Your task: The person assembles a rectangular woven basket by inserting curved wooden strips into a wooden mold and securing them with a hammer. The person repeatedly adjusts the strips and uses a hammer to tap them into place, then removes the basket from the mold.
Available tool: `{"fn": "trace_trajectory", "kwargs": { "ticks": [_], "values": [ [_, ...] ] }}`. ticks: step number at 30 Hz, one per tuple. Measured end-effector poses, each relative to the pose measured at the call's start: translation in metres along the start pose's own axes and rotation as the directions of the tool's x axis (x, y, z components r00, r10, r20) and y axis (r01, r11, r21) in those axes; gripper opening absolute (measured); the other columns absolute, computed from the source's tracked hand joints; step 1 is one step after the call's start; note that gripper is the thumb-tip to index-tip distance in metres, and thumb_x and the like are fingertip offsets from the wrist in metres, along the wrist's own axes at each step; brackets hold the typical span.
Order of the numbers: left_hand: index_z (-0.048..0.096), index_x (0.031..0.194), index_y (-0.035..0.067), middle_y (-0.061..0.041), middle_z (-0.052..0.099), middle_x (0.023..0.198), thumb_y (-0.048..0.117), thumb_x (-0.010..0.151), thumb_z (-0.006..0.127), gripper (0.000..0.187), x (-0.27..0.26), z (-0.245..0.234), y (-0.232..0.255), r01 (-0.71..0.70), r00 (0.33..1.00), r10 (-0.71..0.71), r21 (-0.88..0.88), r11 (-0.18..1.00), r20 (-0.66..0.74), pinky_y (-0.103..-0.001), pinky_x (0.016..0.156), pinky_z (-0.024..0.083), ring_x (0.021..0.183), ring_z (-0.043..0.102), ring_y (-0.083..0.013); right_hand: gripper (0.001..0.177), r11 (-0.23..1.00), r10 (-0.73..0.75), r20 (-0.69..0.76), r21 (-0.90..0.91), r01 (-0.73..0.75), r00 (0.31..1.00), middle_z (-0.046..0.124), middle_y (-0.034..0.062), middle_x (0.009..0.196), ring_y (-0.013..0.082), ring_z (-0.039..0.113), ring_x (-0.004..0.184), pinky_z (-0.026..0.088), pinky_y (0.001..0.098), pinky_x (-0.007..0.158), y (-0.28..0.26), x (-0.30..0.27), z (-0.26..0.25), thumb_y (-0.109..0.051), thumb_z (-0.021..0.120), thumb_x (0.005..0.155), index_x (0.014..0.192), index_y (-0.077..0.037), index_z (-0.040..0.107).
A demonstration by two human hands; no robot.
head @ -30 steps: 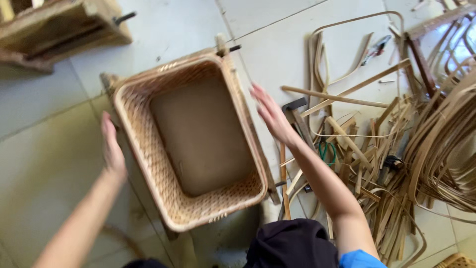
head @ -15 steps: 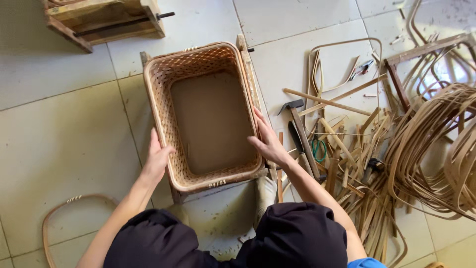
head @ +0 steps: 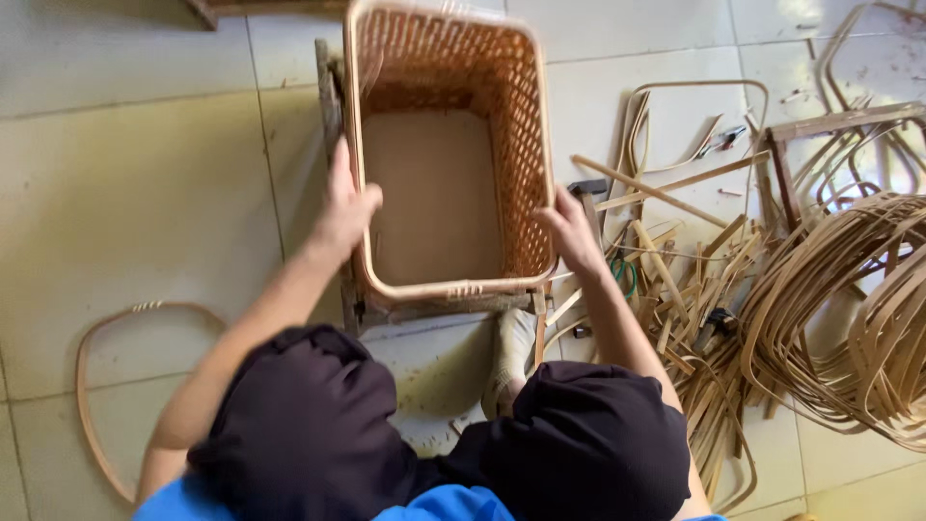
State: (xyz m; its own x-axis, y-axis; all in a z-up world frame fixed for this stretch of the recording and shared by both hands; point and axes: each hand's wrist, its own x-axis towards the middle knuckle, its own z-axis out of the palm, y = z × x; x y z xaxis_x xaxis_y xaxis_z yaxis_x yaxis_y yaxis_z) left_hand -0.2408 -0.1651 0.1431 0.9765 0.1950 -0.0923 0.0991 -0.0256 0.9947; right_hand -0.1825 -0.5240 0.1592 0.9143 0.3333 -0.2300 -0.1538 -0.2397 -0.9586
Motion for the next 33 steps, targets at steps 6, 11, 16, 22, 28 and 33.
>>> {"fn": "trace_trajectory", "kwargs": {
  "ticks": [6, 11, 16, 22, 28, 33],
  "values": [
    [0.026, 0.164, 0.010, -0.012, 0.048, 0.152, 0.022, 0.101, 0.069, 0.077, -0.038, -0.044, 0.144, -0.476, 0.863, 0.475, -0.040, 0.879, 0.171, -0.040, 0.118, 0.050, 0.136, 0.051, -0.0183, 0.059, 0.892, -0.440, -0.065, 0.082, 0.444, 0.896, 0.057, 0.0083, 0.134, 0.0189, 0.057, 0.112, 0.056, 0.0367, 0.098, -0.064, -0.023, -0.017, -0.017, 0.060, 0.101, 0.156, -0.009, 0.043],
    [0.046, 0.153, 0.010, -0.013, 0.060, 0.137, 0.069, 0.108, 0.030, 0.076, -0.037, -0.078, 0.215, -0.283, 0.929, 0.341, -0.319, 0.905, 0.144, -0.043, 0.104, 0.052, 0.126, 0.059, -0.0260, 0.071, 0.620, -0.639, -0.149, 0.479, 0.621, 0.754, 0.056, 0.0175, 0.147, 0.0264, 0.055, 0.138, 0.045, 0.0442, 0.121, -0.111, 0.005, -0.041, -0.056, 0.049, 0.115, 0.155, 0.002, 0.041],
    [0.053, 0.150, 0.014, -0.007, 0.063, 0.139, 0.057, 0.095, 0.051, 0.070, -0.021, -0.087, 0.198, 0.036, 0.971, -0.031, -0.014, 0.999, 0.239, -0.044, 0.095, 0.053, 0.124, 0.061, -0.0254, 0.085, 0.907, -0.415, 0.071, 0.109, 0.406, 0.907, 0.039, 0.0166, 0.169, 0.0256, 0.035, 0.158, 0.027, 0.0446, 0.126, -0.128, -0.013, -0.038, -0.063, 0.026, 0.110, 0.166, 0.000, 0.034],
    [0.043, 0.163, 0.023, -0.004, 0.065, 0.133, 0.018, 0.095, 0.074, 0.075, -0.036, -0.078, 0.135, 0.044, 0.986, -0.015, -0.177, 0.983, 0.166, -0.032, 0.078, 0.048, 0.111, 0.056, -0.0184, 0.063, 0.933, -0.330, 0.061, 0.173, 0.316, 0.942, 0.039, 0.0155, 0.165, 0.0286, 0.047, 0.145, 0.049, 0.0430, 0.112, -0.117, -0.042, 0.021, -0.023, 0.052, 0.105, 0.162, -0.008, 0.029],
    [0.040, 0.160, 0.022, 0.000, 0.065, 0.131, -0.004, 0.090, 0.067, 0.079, -0.040, -0.078, 0.118, -0.036, 0.978, 0.098, -0.312, 0.950, 0.185, -0.028, 0.091, 0.059, 0.113, 0.063, -0.0127, 0.063, 0.898, -0.331, -0.070, 0.284, 0.337, 0.941, 0.035, 0.0097, 0.165, 0.0229, 0.048, 0.140, 0.054, 0.0369, 0.105, -0.071, -0.051, 0.045, -0.012, 0.052, 0.105, 0.163, -0.011, 0.026],
    [0.038, 0.159, 0.016, -0.003, 0.061, 0.133, -0.012, 0.088, 0.070, 0.083, -0.024, -0.055, 0.088, -0.201, 0.961, 0.224, -0.147, 0.969, 0.161, -0.029, 0.100, 0.055, 0.117, 0.060, -0.0150, 0.063, 0.839, -0.470, -0.134, 0.238, 0.489, 0.872, 0.034, 0.0078, 0.168, 0.0181, 0.042, 0.147, 0.040, 0.0335, 0.118, -0.051, -0.073, 0.037, -0.008, 0.055, 0.108, 0.164, -0.008, 0.027]
  ]
}}
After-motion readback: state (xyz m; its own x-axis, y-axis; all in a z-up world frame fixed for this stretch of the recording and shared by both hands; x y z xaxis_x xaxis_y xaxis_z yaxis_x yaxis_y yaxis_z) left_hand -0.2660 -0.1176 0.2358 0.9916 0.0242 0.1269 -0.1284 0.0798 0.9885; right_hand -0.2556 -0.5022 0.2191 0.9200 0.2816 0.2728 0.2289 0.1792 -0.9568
